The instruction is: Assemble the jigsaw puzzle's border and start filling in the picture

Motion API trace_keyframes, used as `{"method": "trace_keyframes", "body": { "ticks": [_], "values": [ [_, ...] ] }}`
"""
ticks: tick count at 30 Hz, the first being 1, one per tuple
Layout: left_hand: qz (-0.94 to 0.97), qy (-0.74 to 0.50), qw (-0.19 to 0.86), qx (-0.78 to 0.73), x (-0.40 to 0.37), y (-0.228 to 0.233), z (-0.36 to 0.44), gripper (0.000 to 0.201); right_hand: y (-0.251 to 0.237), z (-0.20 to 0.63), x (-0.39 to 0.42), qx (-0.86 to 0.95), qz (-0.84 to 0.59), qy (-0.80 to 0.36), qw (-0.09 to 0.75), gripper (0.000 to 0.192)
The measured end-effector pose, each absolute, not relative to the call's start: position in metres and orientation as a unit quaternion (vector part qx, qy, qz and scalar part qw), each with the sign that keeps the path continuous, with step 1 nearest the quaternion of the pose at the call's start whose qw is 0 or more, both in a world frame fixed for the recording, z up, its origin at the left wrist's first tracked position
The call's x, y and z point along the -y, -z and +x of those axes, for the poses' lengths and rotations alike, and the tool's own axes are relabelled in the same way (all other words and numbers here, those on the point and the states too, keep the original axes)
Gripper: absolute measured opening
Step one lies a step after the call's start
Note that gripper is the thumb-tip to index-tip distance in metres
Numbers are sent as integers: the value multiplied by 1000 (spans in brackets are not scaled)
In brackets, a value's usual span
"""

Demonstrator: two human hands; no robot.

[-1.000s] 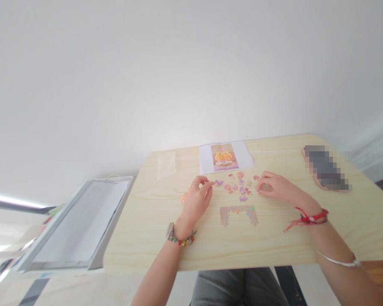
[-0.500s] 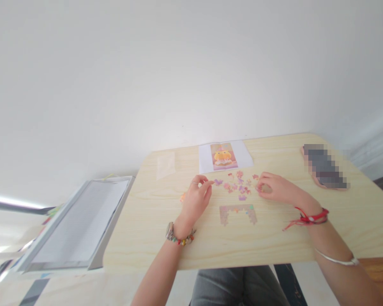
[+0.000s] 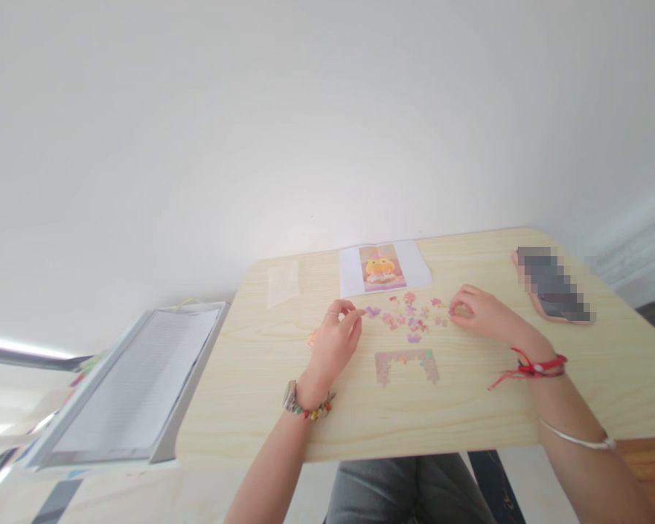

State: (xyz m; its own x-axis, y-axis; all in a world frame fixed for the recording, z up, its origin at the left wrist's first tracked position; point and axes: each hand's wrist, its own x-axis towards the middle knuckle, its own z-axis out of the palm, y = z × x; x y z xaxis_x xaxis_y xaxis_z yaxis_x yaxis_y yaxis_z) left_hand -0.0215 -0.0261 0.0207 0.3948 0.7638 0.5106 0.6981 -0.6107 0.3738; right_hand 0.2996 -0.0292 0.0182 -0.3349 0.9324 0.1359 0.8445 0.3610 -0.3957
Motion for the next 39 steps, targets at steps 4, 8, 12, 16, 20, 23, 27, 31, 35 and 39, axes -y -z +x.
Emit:
{"method": "trace_keyframes", "body": {
  "ticks": [4, 8, 12, 16, 20, 23, 27, 31, 35, 39],
  "values": [
    [834, -333, 51, -437, 26, -21, -22, 20, -15, 303, 28, 805, -553, -128, 171, 7],
    [834, -333, 51, -437, 26, -20, -21, 20, -17, 302, 27, 806, -550, -135, 172, 8],
    [835, -332, 49, -437, 25, -19, -21, 20, -21, 298, 28, 812, -538, -156, 166, 9],
    [834, -331, 49, -439, 25, -20, -21, 20, -22, 290, 30, 821, -520, -184, 149, 9],
    [833, -327, 53, -444, 25, -21, -21, 20, -23, 283, 33, 823, -517, -188, 141, 11],
    [833, -325, 56, -445, 26, -21, -20, 20, -24, 283, 33, 822, -518, -190, 142, 12],
    [833, -326, 54, -443, 26, -21, -21, 21, -21, 286, 30, 824, -511, -186, 159, 9],
    [834, -325, 50, -443, 26, -21, -21, 20, -19, 286, 29, 827, -500, -182, 180, 9],
    [837, -323, 48, -440, 26, -22, -20, 20, -23, 282, 31, 831, -493, -178, 183, 9],
    [837, -324, 47, -438, 25, -22, -20, 20, -29, 278, 32, 835, -490, -173, 181, 8]
  ]
}}
